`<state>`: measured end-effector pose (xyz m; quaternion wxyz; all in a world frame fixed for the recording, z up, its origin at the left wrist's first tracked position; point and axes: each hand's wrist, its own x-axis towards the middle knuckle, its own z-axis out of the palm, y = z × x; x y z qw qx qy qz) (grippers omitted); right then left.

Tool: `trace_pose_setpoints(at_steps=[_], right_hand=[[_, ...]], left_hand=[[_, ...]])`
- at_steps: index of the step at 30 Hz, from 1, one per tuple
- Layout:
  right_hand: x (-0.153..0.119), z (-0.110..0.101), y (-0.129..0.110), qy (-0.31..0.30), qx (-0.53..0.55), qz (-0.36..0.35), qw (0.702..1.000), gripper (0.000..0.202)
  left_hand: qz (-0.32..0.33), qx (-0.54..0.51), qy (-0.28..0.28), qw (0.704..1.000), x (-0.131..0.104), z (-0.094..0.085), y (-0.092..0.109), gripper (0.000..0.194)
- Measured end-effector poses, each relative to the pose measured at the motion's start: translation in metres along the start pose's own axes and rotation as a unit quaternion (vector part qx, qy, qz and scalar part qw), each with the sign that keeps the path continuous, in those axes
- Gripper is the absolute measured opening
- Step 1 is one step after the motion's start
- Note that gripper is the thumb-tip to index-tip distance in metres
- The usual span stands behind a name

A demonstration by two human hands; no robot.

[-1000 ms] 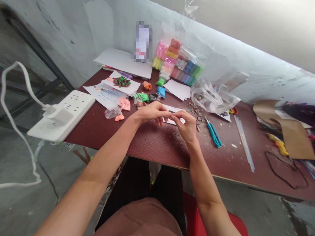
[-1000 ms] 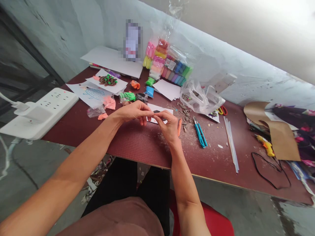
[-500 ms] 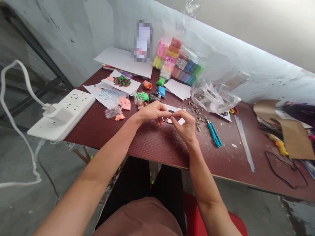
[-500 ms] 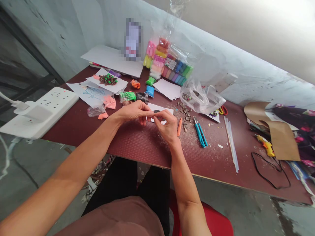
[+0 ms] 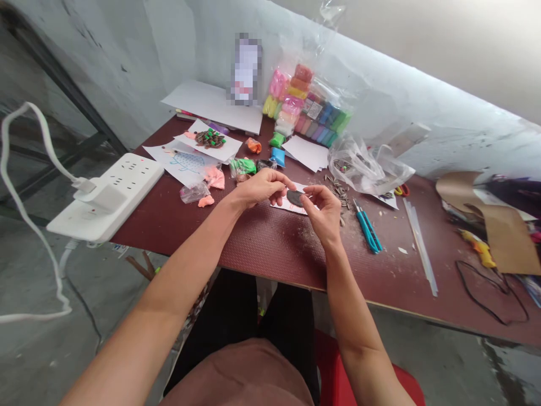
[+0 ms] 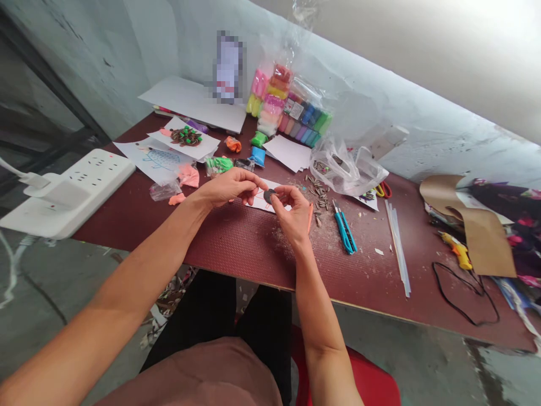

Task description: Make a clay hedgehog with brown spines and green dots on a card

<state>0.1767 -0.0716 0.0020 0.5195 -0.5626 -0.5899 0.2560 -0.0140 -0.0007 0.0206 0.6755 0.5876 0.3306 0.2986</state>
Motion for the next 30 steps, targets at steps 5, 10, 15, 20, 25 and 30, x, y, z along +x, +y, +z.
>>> trace_pose_setpoints(at_steps=[5, 10, 15, 20, 25, 30], right_hand=[[0.0006, 0.0012, -0.0002, -0.033, 0.002, -0.005, 0.999, 0.03], [0.0008, 0.0002, 0.0017, -0.064, -0.004, 0.0, 0.998, 0.034], [0.0025, -0.0047, 0.0005, -0.094, 0.054, 0.043, 0.993, 0.033], [0.0038, -0.0068, -0.0005, -0.115, 0.08, 0.063, 0.988, 0.035], [0.0039, -0.0046, -0.0017, -0.103, 0.054, 0.05, 0.992, 0.044], [0.0039, -0.006, -0.0078, -0.137, 0.092, 0.087, 0.982, 0.049]], left_hand=[[0.028, 0.054, -0.064, 0.996, -0.0028, 0.0029, -0.0001, 0.016], [0.053, 0.09, -0.08, 0.991, -0.0035, 0.0032, -0.0013, 0.022], [0.047, 0.085, -0.073, 0.993, -0.004, 0.0015, -0.0005, 0.028], [0.054, 0.086, -0.056, 0.993, -0.0042, 0.0008, -0.0009, 0.034], [0.033, 0.073, -0.061, 0.995, -0.0044, 0.0023, 0.0005, 0.02], [0.023, 0.048, -0.059, 0.997, -0.0058, 0.0041, 0.0023, 0.025]])
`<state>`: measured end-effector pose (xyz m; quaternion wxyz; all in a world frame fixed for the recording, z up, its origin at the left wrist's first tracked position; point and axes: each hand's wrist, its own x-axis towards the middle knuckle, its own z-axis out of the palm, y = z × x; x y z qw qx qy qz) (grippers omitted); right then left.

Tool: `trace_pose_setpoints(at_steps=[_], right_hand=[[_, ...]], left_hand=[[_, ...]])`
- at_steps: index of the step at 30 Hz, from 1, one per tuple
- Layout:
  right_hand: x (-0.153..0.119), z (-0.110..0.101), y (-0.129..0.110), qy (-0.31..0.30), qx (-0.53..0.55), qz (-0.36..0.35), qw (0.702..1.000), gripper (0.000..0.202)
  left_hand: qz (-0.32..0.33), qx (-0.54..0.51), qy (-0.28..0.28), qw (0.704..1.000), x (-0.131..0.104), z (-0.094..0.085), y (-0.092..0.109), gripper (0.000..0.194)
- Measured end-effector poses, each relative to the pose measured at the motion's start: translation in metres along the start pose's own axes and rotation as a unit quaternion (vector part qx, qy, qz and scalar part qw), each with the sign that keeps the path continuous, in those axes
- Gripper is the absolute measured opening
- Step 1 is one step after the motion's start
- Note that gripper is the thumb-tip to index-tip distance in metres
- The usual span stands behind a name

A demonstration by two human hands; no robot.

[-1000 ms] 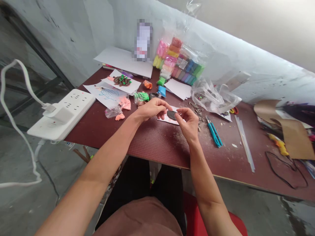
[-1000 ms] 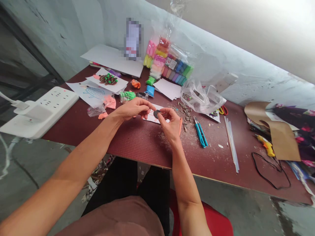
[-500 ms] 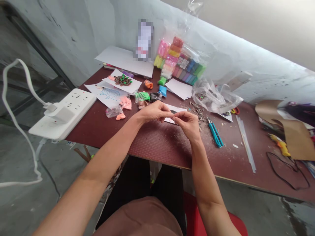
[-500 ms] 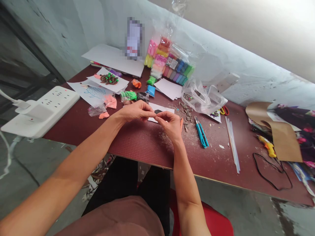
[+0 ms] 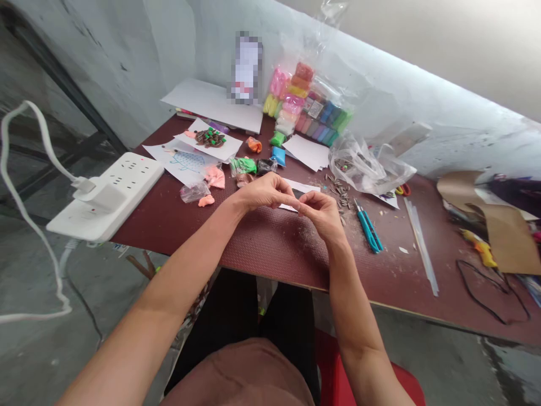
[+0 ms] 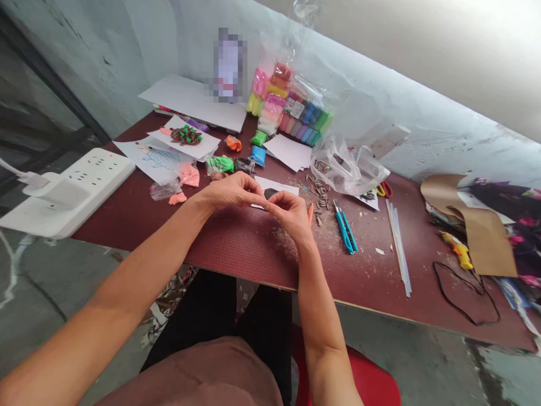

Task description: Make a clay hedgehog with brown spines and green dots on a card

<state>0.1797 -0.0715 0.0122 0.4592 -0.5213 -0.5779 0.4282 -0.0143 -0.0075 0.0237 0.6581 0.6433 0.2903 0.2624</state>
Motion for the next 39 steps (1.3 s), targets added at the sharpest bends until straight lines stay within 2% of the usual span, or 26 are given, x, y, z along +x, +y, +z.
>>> trace_pose_setpoints(at_steps=[3, 9, 15, 21, 28, 35, 39], right_hand=[[-0.001, -0.001, -0.003, -0.01, 0.032, 0.021, 0.999, 0.048], [0.0, -0.002, -0.003, -0.007, 0.055, 0.018, 0.998, 0.042], [0.002, -0.003, -0.001, 0.008, 0.027, 0.019, 0.999, 0.04], [0.002, -0.004, 0.0, 0.022, 0.009, 0.012, 1.0, 0.037], [0.002, -0.004, 0.003, 0.038, 0.0, 0.005, 0.999, 0.032], [0.002, -0.003, 0.003, 0.038, -0.038, 0.006, 0.999, 0.037], [0.004, -0.006, 0.008, 0.041, -0.063, -0.002, 0.997, 0.039]], left_hand=[[-0.004, -0.018, -0.005, 1.0, 0.0, 0.001, 0.001, 0.022], [0.0, -0.041, -0.003, 0.999, 0.003, 0.001, -0.003, 0.023], [0.017, -0.005, 0.012, 1.0, 0.004, 0.0, -0.007, 0.023], [0.003, 0.019, 0.029, 0.999, 0.005, 0.002, -0.006, 0.013], [-0.008, 0.03, 0.035, 0.999, 0.005, 0.003, -0.005, 0.012], [0.011, 0.049, 0.043, 0.998, 0.006, 0.003, -0.006, 0.013], [0.017, 0.094, 0.045, 0.994, 0.007, 0.003, -0.007, 0.014]])
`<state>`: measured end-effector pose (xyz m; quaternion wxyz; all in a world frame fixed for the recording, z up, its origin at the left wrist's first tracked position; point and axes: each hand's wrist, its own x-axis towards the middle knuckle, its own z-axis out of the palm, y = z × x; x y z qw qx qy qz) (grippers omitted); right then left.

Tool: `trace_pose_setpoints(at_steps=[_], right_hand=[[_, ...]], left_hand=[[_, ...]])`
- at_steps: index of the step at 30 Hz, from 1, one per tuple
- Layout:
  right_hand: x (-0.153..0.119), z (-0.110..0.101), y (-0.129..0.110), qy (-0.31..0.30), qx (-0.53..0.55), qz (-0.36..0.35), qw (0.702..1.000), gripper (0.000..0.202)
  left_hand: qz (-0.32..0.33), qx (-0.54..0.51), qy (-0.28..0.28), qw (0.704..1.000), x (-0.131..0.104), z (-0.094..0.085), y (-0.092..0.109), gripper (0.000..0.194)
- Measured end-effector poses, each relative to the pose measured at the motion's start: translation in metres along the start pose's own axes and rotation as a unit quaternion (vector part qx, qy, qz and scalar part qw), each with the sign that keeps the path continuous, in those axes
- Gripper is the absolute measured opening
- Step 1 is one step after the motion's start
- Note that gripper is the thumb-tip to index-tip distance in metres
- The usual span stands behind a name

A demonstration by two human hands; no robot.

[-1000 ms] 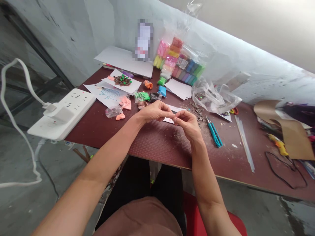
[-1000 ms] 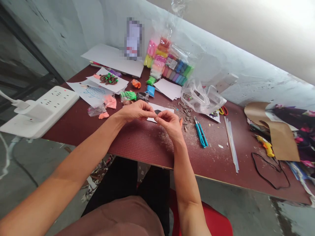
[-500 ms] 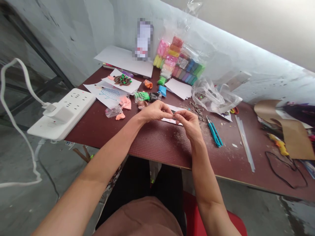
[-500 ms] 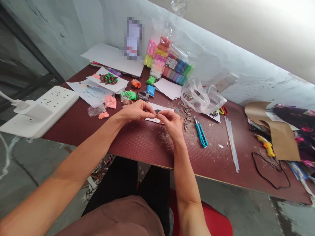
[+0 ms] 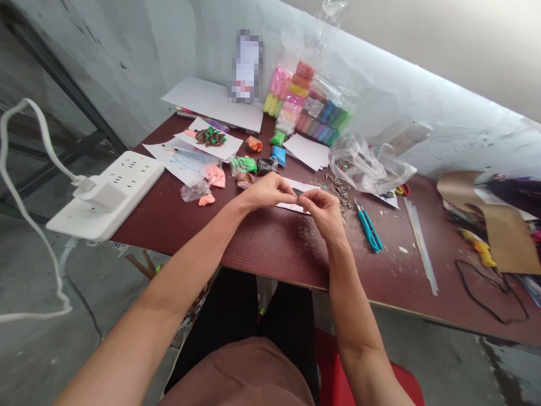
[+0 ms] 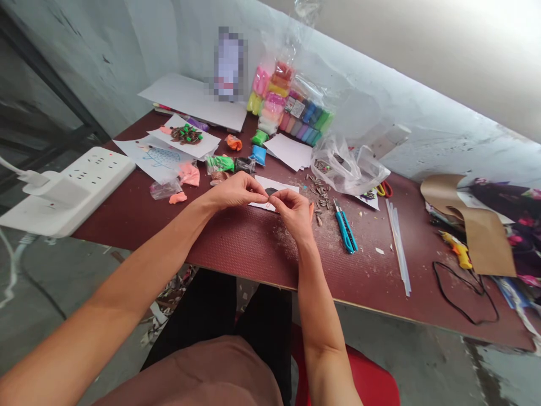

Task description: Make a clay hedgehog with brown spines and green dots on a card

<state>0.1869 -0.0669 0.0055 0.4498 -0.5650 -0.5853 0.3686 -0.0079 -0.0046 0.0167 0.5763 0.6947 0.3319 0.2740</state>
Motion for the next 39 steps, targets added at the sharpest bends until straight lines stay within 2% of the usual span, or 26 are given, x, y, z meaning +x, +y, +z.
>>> trace_pose_setpoints(at_steps=[5, 9, 13, 17, 25, 39], right_hand=[[0.001, -0.005, 0.012, 0.018, -0.145, 0.02, 0.989, 0.031], [-0.001, -0.004, 0.012, 0.013, -0.258, 0.012, 0.966, 0.018], [0.0, 0.001, 0.006, 0.008, -0.318, 0.001, 0.948, 0.015], [0.002, 0.004, 0.002, 0.011, -0.334, -0.011, 0.943, 0.017], [0.0, 0.007, 0.0, 0.001, -0.356, 0.001, 0.935, 0.015], [0.001, 0.009, 0.007, -0.008, -0.332, -0.025, 0.943, 0.012]], left_hand=[[-0.013, 0.096, 0.057, 0.994, 0.005, 0.0, -0.007, 0.023], [-0.014, 0.178, 0.058, 0.982, 0.01, 0.003, -0.016, 0.027], [-0.003, 0.261, 0.05, 0.964, 0.014, 0.005, -0.024, 0.028], [0.002, 0.29, 0.033, 0.956, 0.014, 0.007, -0.028, 0.027], [0.004, 0.283, 0.021, 0.959, 0.014, 0.006, -0.027, 0.03], [-0.017, 0.308, 0.004, 0.951, 0.012, 0.008, -0.024, 0.035]])
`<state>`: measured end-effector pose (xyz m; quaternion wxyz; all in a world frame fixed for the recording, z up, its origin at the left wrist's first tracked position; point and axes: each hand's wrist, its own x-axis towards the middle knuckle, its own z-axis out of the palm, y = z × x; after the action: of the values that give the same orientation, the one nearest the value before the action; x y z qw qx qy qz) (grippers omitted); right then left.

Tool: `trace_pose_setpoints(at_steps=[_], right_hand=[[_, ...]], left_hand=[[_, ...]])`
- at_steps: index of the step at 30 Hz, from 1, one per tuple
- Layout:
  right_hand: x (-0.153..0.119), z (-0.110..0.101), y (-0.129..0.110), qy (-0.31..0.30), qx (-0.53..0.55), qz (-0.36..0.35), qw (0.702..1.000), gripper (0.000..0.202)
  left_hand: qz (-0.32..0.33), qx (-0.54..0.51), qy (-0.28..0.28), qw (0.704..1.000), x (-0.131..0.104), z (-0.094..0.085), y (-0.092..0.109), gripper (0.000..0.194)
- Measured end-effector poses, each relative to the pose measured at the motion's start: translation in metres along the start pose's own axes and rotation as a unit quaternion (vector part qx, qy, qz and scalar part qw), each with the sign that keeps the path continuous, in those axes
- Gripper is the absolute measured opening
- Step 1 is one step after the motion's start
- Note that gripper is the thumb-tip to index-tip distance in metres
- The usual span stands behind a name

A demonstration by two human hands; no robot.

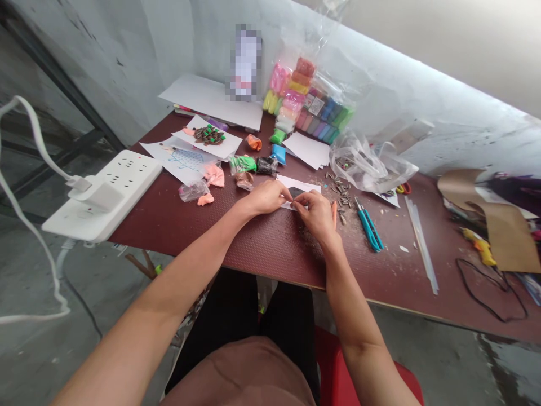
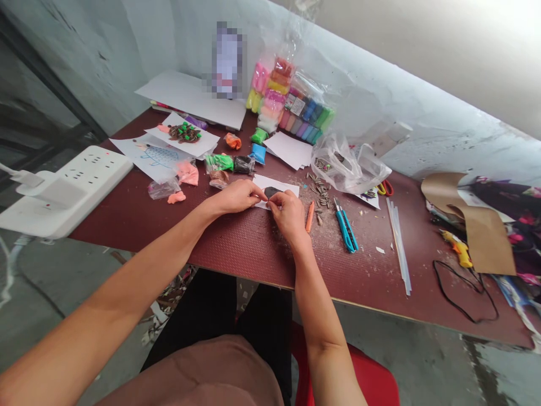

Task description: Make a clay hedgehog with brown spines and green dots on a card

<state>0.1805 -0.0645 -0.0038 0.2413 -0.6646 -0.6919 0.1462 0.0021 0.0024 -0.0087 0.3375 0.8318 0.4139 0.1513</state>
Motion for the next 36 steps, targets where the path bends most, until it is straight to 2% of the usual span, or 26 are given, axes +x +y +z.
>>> trace_pose_setpoints(at_steps=[4, 10, 20, 25, 36], right_hand=[[0.0018, 0.0019, 0.0034, 0.018, 0.022, -0.007, 1.0, 0.006], [0.0002, -0.0041, 0.0024, 0.043, 0.036, 0.02, 0.998, 0.005], [-0.0022, -0.0043, 0.0002, 0.034, 0.001, 0.016, 0.999, 0.014], [-0.0034, -0.0044, -0.0032, 0.023, -0.034, 0.024, 0.999, 0.014], [-0.0039, -0.0023, -0.0015, 0.003, -0.034, 0.024, 0.999, 0.014]], left_hand=[[-0.001, 0.015, -0.003, 1.0, -0.0011, 0.0001, 0.0005, 0.035], [-0.001, 0.023, -0.016, 1.0, -0.0013, -0.0013, 0.0027, 0.034], [0.009, 0.019, -0.016, 1.0, -0.0004, -0.001, 0.0008, 0.033], [0.01, 0.01, -0.005, 1.0, -0.0003, -0.0002, 0.0004, 0.033], [0.017, 0.009, -0.018, 1.0, -0.0022, -0.0031, 0.0016, 0.035]])
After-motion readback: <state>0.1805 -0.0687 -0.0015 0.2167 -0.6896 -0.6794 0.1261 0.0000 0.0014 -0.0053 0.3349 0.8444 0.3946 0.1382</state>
